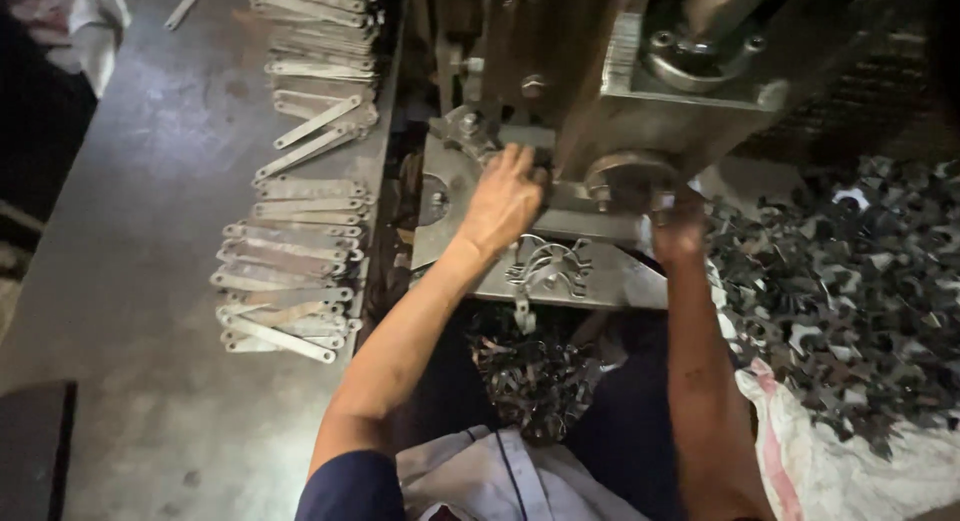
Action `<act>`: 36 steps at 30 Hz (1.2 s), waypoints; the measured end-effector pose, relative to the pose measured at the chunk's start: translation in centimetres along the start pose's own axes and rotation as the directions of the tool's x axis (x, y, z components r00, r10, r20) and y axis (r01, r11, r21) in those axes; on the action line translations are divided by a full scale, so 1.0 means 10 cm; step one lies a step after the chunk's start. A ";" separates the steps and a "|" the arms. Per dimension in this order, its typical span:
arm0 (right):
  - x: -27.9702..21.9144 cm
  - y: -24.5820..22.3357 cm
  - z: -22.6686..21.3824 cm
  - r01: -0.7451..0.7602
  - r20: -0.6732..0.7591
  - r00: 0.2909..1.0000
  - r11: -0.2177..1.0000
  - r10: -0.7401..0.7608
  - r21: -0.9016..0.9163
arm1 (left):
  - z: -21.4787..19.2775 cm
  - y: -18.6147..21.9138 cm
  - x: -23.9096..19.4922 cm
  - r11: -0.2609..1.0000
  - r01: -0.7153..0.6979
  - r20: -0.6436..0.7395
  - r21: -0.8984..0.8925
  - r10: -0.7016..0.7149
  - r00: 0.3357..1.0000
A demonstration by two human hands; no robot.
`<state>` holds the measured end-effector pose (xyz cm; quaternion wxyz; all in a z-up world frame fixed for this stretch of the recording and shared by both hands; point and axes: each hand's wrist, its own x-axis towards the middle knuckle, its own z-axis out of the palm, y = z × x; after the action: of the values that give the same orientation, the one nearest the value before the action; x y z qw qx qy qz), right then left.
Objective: Operating a manual stamping press to process small metal components.
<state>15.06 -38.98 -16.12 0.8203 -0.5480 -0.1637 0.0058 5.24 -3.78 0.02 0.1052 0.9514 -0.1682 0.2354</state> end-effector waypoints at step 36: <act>-0.54 -0.72 1.65 0.198 0.197 0.980 -0.042 0.013 -0.979 | -1.66 -0.64 -0.93 0.892 0.262 -0.102 -0.368 -0.319 0.942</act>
<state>4.21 -28.08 -5.30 0.1591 -0.9553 -0.2138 -0.1284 -6.96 9.22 9.13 0.3195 0.9100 -0.0536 0.2589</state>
